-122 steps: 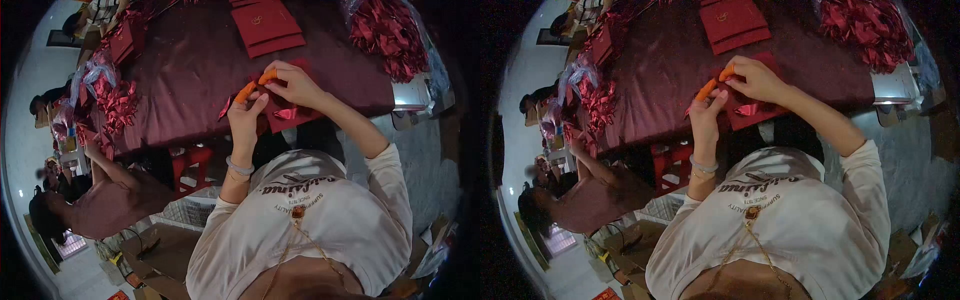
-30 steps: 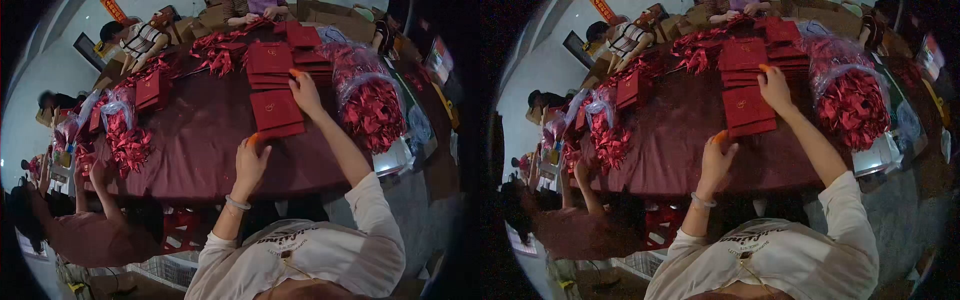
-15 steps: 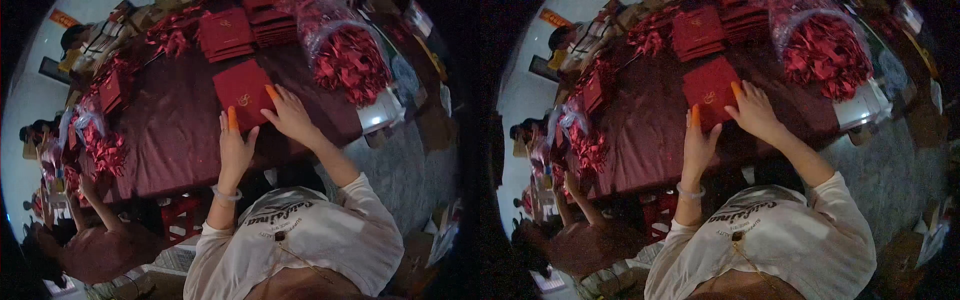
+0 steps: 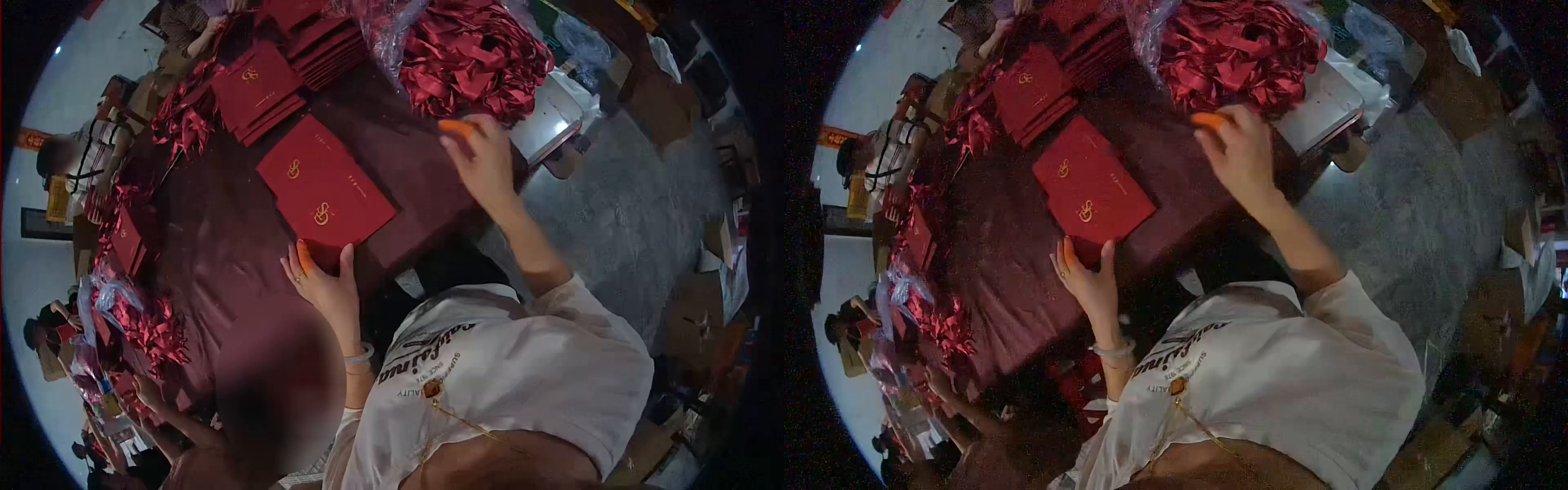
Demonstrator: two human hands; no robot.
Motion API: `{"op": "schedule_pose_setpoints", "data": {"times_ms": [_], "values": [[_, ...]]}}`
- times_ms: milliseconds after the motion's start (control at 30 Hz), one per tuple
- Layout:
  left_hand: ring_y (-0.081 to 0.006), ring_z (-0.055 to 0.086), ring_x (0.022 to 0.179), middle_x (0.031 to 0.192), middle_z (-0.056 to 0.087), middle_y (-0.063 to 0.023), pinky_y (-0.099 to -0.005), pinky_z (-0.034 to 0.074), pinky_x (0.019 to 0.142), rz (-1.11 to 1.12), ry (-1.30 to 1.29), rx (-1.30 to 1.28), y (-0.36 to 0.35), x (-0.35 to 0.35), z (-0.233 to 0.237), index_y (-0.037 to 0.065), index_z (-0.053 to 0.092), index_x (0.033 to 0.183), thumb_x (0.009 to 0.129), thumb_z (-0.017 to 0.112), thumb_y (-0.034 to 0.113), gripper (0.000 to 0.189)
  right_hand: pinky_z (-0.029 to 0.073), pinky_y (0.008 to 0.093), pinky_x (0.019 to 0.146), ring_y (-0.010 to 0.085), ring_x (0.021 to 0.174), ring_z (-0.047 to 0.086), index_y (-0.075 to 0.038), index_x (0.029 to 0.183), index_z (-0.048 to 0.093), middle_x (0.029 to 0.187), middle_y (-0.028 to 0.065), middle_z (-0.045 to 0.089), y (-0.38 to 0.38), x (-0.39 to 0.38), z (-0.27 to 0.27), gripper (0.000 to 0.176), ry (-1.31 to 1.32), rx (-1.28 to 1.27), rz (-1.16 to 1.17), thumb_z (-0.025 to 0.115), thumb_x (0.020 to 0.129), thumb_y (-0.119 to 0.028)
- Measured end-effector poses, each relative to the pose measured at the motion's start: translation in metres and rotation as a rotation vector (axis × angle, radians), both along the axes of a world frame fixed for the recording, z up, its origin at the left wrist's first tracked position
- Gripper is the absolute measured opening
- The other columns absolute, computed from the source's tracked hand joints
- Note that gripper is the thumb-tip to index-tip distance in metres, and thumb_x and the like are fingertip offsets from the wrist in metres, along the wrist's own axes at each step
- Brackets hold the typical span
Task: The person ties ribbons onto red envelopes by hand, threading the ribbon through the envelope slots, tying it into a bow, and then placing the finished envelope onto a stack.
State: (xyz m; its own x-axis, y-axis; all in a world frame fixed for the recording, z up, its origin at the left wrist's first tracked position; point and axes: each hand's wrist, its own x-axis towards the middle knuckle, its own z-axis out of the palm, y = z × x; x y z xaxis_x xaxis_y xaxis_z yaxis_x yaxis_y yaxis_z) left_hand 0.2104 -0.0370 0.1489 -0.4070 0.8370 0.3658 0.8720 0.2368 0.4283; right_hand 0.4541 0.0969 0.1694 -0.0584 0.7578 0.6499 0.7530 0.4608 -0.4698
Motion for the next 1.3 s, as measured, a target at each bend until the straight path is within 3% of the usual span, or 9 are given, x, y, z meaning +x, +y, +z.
{"op": "schedule_pose_setpoints", "data": {"times_ms": [233, 333, 500, 700, 900, 967, 1033, 1167, 1300], "values": [[-0.0387, 0.040, 0.116, 0.125, 0.046, -0.0200, -0.0557, 0.027, 0.099, 0.178, -0.091, -0.056, 0.000, 0.010, -0.001, 0.003, 0.050, 0.122, 0.073, 0.073, 0.044, 0.068, 0.040, 0.0425, 0.084, 0.0325, 0.096, 0.051, -0.012, 0.098, 0.066, 0.104, 0.0093, 0.057, 0.087, 0.076, 0.022, 0.027, 0.057, 0.161, -0.269, 0.066, 0.080, -0.032], [-0.0366, 0.042, 0.112, 0.117, 0.050, -0.0175, -0.0495, 0.034, 0.090, 0.160, -0.122, 0.062, 0.001, 0.006, -0.002, 0.004, 0.051, 0.121, 0.070, 0.075, 0.043, 0.068, 0.038, 0.0468, 0.086, 0.0320, 0.105, 0.047, -0.012, 0.093, 0.066, 0.114, 0.0068, 0.053, 0.099, 0.071, 0.030, 0.023, -0.278, 0.156, -0.395, 0.067, 0.079, -0.031], [-0.0381, 0.044, 0.108, 0.114, 0.051, -0.0177, -0.0504, 0.036, 0.087, 0.173, 0.033, 0.082, 0.000, -0.001, -0.017, 0.004, 0.051, 0.121, 0.068, 0.076, 0.045, 0.072, 0.037, 0.0425, 0.089, 0.0266, 0.101, 0.049, -0.010, 0.082, 0.063, 0.103, 0.0027, 0.055, 0.040, 0.012, 0.031, 0.017, -0.199, 0.107, 0.137, 0.068, 0.076, -0.026], [-0.0364, 0.045, 0.103, 0.105, 0.051, -0.0131, -0.0517, 0.037, 0.084, 0.205, -0.182, -0.045, 0.003, 0.003, 0.001, 0.007, 0.054, 0.113, 0.061, 0.081, 0.042, 0.068, 0.036, 0.0404, 0.091, 0.0254, 0.102, 0.051, -0.006, 0.085, 0.059, 0.114, 0.0034, 0.055, 0.000, -0.014, -0.004, 0.017, -0.203, -0.275, 0.594, 0.065, 0.079, -0.022], [-0.0321, 0.048, 0.097, 0.096, 0.052, -0.0093, -0.0479, 0.037, 0.083, 0.213, -0.240, 0.016, 0.003, 0.002, -0.002, 0.005, 0.054, 0.111, 0.056, 0.084, 0.033, 0.069, 0.047, 0.0387, 0.082, 0.0307, 0.095, 0.056, -0.006, 0.105, 0.060, 0.111, 0.0062, 0.056, -0.001, 0.003, 0.010, 0.021, -0.080, -0.233, 0.430, 0.057, 0.086, -0.015], [-0.0302, 0.049, 0.093, 0.091, 0.053, -0.0079, -0.0457, 0.037, 0.082, 0.207, -0.317, 0.037, 0.003, 0.003, 0.001, 0.004, 0.055, 0.108, 0.056, 0.084, 0.032, 0.066, 0.046, 0.0376, 0.082, 0.0286, 0.096, 0.055, -0.008, 0.103, 0.062, 0.111, 0.0057, 0.056, 0.001, 0.012, 0.029, 0.022, -0.138, -0.108, 0.454, 0.055, 0.082, -0.006], [-0.0299, 0.050, 0.093, 0.090, 0.053, -0.0079, -0.0449, 0.038, 0.082, 0.214, -0.316, 0.037, 0.004, 0.005, 0.007, 0.003, 0.055, 0.107, 0.057, 0.084, 0.032, 0.065, 0.046, 0.0367, 0.081, 0.0270, 0.095, 0.055, -0.008, 0.099, 0.063, 0.110, 0.0053, 0.056, 0.001, 0.024, 0.035, 0.025, -0.297, -0.184, 0.763, 0.054, 0.076, -0.002], [-0.0287, 0.049, 0.090, 0.089, 0.053, -0.0077, -0.0418, 0.039, 0.081, 0.188, -0.292, 0.021, 0.000, 0.000, -0.002, 0.002, 0.057, 0.105, 0.059, 0.084, 0.032, 0.062, 0.046, 0.0366, 0.079, 0.0274, 0.093, 0.054, -0.008, 0.099, 0.063, 0.106, 0.0064, 0.055, 0.006, 0.030, 0.006, 0.025, -0.546, -0.209, 0.578, 0.057, 0.076, -0.004], [-0.0290, 0.048, 0.091, 0.092, 0.052, -0.0081, -0.0413, 0.038, 0.081, 0.173, -0.286, -0.012, -0.010, 0.004, 0.008, 0.002, 0.055, 0.111, 0.060, 0.083, 0.036, 0.068, 0.045, 0.0296, 0.070, 0.0233, 0.078, 0.055, -0.001, 0.104, 0.061, 0.096, 0.0099, 0.056, -0.016, 0.022, 0.008, 0.021, -0.248, -0.431, 0.628, 0.059, 0.085, -0.009]]}}
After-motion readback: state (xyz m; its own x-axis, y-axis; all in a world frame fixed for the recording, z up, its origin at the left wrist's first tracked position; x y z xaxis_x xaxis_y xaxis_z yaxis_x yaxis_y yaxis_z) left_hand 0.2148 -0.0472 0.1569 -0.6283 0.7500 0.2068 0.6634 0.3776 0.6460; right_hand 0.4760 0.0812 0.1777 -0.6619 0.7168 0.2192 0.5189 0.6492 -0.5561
